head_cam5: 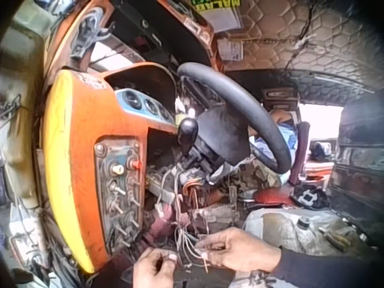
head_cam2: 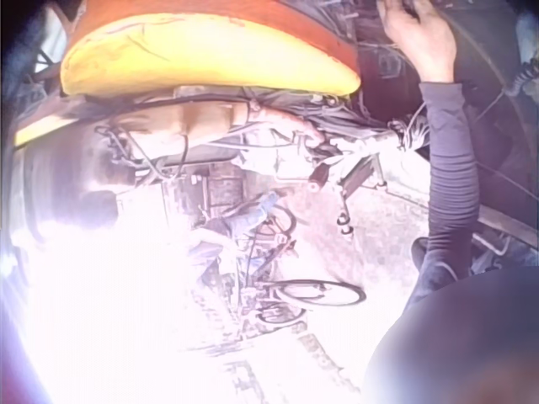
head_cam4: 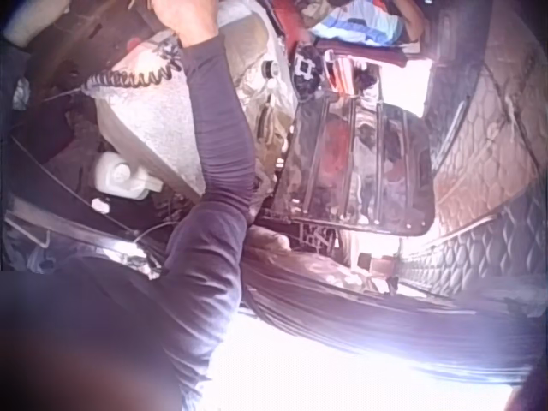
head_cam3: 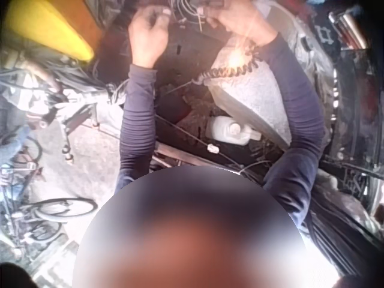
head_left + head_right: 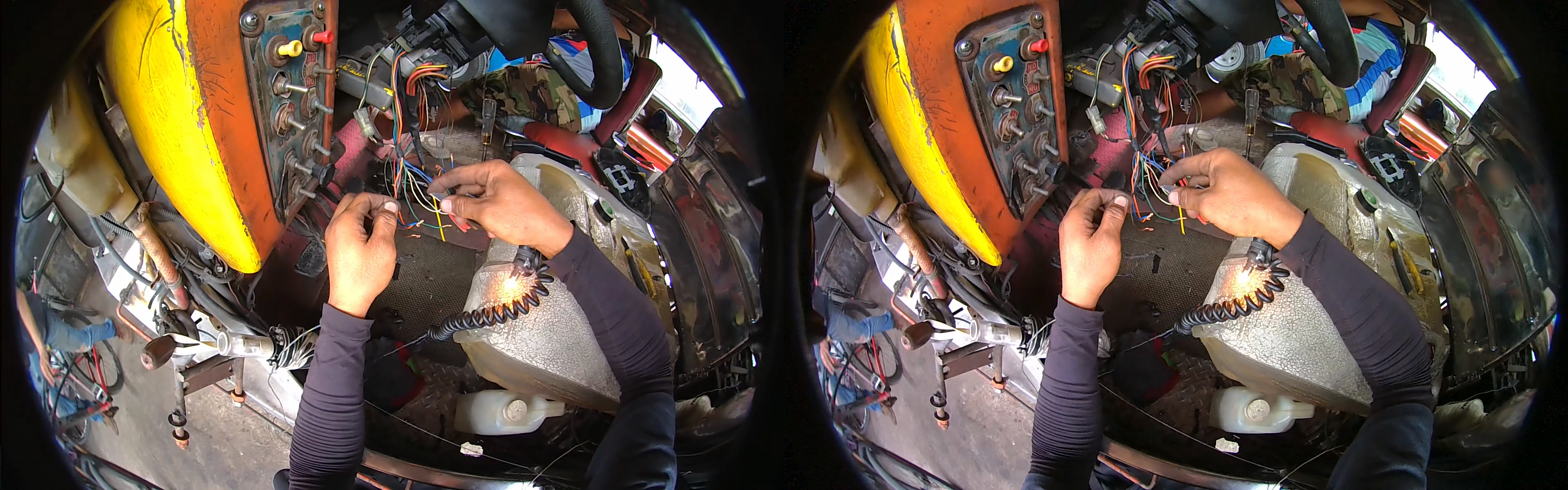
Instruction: The person works on a tangle of multicolored wires under the dashboard of a three-wheeled vehicle, using a test light to check continuity and connections. They repeatedly probe individual wires, twist and separate strands, and occasionally turn a dashboard switch while testing.
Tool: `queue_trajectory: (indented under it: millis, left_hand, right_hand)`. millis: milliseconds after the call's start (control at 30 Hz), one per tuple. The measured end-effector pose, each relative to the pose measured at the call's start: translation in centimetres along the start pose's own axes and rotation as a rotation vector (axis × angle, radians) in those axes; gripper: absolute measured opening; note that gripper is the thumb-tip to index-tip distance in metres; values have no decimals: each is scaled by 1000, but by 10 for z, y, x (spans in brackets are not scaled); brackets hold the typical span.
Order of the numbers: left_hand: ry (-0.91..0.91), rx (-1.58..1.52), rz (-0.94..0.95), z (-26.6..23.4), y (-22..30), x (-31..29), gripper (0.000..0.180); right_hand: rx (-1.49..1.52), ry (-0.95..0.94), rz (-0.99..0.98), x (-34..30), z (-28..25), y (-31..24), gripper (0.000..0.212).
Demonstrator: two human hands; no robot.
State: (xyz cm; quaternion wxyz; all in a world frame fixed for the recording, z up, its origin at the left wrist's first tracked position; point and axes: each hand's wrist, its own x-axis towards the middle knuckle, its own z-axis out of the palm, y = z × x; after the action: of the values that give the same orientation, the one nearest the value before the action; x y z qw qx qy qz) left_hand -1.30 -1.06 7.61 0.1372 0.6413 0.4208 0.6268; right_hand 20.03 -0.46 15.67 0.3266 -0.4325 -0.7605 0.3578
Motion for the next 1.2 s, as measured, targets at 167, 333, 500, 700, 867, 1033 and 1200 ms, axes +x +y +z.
queue_trajectory:
  millis: [167,333,500,700,867,1033,1200]
  left_hand:
    - [13,3,12,0,-4,1,11]
    - [15,35,20,-3,-8,0,15]
    - [34,-33,-39,-1,-10,2,12]
    - [33,-65,-44,-2,-17,3,13]
    - [25,-54,-49,-3,-18,3,13]
    - [29,-69,-46,-3,-17,2,13]
    - [35,-60,-33,-2,-14,3,12]
  right_hand:
    - [-123,-86,52,-25,-23,-23,40]
    - [-278,-181,88,-32,-45,-10,38]
    - [-555,-186,-53,-15,-37,25,46]
    - [-670,-134,-266,-10,-31,28,42]
    - [-676,-145,-256,-9,-29,22,38]
    - [-698,-152,-200,-9,-29,19,35]
    - [-700,-154,-262,-6,-26,20,34]
